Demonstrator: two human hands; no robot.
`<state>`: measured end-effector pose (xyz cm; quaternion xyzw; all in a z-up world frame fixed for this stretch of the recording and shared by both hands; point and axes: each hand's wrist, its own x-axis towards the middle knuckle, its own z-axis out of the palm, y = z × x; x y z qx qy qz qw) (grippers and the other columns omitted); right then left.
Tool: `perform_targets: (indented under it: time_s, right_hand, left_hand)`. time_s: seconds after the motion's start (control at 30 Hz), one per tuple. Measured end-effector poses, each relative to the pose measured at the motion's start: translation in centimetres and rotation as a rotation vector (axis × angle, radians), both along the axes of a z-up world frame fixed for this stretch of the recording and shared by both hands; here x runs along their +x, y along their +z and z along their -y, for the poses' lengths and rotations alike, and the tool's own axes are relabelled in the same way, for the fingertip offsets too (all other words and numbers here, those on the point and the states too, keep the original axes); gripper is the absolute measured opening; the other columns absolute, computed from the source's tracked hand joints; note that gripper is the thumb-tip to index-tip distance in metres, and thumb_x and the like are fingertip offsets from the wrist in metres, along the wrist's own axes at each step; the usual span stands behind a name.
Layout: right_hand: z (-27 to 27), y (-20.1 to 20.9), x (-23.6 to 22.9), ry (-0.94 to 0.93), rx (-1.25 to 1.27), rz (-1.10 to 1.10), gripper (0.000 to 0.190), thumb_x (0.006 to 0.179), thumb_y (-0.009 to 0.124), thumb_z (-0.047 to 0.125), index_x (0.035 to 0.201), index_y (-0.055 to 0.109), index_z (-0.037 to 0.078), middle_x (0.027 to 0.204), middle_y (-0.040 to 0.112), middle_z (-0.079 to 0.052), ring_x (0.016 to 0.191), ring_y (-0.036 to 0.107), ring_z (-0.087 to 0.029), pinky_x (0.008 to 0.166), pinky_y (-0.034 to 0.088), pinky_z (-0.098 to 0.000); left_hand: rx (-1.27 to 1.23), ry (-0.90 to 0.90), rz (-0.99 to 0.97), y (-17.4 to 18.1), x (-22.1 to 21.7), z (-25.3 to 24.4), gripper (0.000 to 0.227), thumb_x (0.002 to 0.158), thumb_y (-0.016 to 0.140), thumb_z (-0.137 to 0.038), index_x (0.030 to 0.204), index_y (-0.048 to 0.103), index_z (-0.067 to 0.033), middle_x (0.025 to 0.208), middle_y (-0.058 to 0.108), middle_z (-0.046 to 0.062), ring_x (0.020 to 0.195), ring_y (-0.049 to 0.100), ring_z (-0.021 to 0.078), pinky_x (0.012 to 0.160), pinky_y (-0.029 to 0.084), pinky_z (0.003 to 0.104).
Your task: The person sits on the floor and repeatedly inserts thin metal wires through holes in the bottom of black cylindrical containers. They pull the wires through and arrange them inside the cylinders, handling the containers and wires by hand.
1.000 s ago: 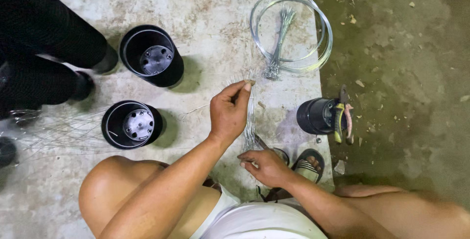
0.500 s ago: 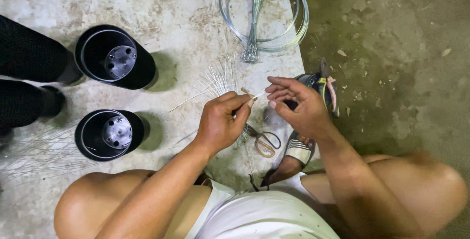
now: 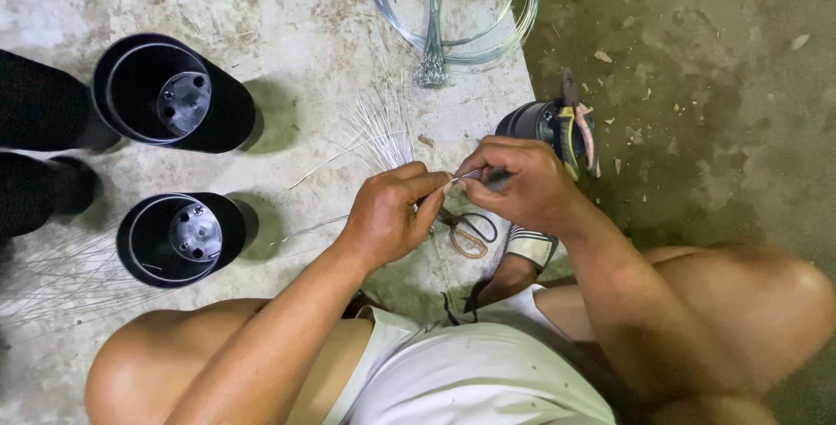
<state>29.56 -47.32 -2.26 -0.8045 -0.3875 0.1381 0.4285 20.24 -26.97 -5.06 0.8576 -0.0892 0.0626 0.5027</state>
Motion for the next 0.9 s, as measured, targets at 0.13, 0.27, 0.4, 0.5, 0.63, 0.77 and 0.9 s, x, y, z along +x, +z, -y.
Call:
perform_targets:
  time_s: [0.13, 0.27, 0.4, 0.5, 0.63, 0.77, 0.9]
  right_hand:
    - [0.0, -0.3, -0.2, -0.011, -0.019, 0.022, 0.013, 0.08, 0.082, 0.004, 0.091, 0.074, 0.003, 0.079, 0.07, -0.006, 0.066, 0.068, -0.013, 0.059, 0.054, -0.027]
    - [0.0, -0.3, -0.3, 0.016, -0.022, 0.031, 0.013, 0.079, 0.081, 0.004, 0.088, 0.072, 0.003, 0.077, 0.069, -0.007, 0.065, 0.068, -0.015, 0.058, 0.053, -0.0282]
    - [-0.2, -0.5, -0.5, -0.005, -0.039, 0.09, 0.012, 0.077, 0.081, 0.005, 0.086, 0.072, 0.004, 0.076, 0.069, -0.008, 0.064, 0.068, -0.018, 0.057, 0.052, -0.0298]
    - [-0.7, -0.9, -1.2, -0.068, -0.036, 0.132, 0.012, 0.077, 0.08, 0.005, 0.086, 0.071, 0.004, 0.076, 0.067, -0.009, 0.065, 0.067, -0.021, 0.058, 0.052, -0.0322]
    - [-2.1, -2.2, -2.5, -0.204, -0.055, 0.325, 0.011, 0.08, 0.08, 0.006, 0.081, 0.068, 0.005, 0.077, 0.067, -0.009, 0.071, 0.068, -0.027, 0.062, 0.052, -0.0377]
    - [-3.1, -4.3, -3.6, -0.319, -0.117, 0.484, 0.015, 0.078, 0.081, 0.008, 0.077, 0.066, 0.005, 0.074, 0.064, -0.012, 0.07, 0.066, -0.031, 0.062, 0.051, -0.0426]
    - [-2.3, -7.0, -2.2, -0.454, -0.09, 0.369, 0.009, 0.082, 0.079, 0.008, 0.08, 0.07, 0.005, 0.079, 0.069, -0.011, 0.068, 0.068, -0.024, 0.061, 0.053, -0.0363]
  left_hand:
    - [0.021, -0.046, -0.011, 0.0, 0.0, -0.1, 0.019, 0.091, 0.067, -0.007, 0.108, 0.076, -0.0047, 0.082, 0.066, 0.014, 0.073, 0.067, 0.0351, 0.063, 0.051, 0.043]
    - [0.031, -0.055, -0.037, -0.2, 0.0, 0.0, 0.017, 0.092, 0.067, -0.007, 0.106, 0.077, -0.0049, 0.082, 0.066, 0.015, 0.073, 0.066, 0.0359, 0.063, 0.051, 0.044]
    - [-0.004, -0.041, -0.063, -0.7, -0.1, 0.2, 0.017, 0.092, 0.065, -0.007, 0.105, 0.076, -0.004, 0.082, 0.066, 0.016, 0.074, 0.066, 0.0367, 0.064, 0.051, 0.045]
    - [-0.045, 0.007, -0.117, -1.3, -0.3, 0.6, 0.017, 0.094, 0.064, -0.007, 0.105, 0.076, -0.0028, 0.083, 0.067, 0.017, 0.075, 0.066, 0.0382, 0.065, 0.051, 0.045]
    - [-0.032, 0.068, -0.069, -2.6, -0.2, 1.0, 0.019, 0.093, 0.062, -0.005, 0.107, 0.073, 0.0006, 0.093, 0.069, 0.021, 0.085, 0.067, 0.0412, 0.073, 0.054, 0.045]
    - [-0.056, 0.109, -0.174, -3.5, 0.1, 1.3, 0.027, 0.091, 0.058, -0.003, 0.114, 0.071, 0.0017, 0.097, 0.07, 0.023, 0.089, 0.068, 0.0412, 0.079, 0.054, 0.045]
    - [-0.033, 0.093, -0.241, -3.4, 0.5, 0.9, 0.031, 0.09, 0.061, -0.007, 0.119, 0.07, 0.0002, 0.098, 0.07, 0.022, 0.089, 0.068, 0.0403, 0.08, 0.054, 0.046]
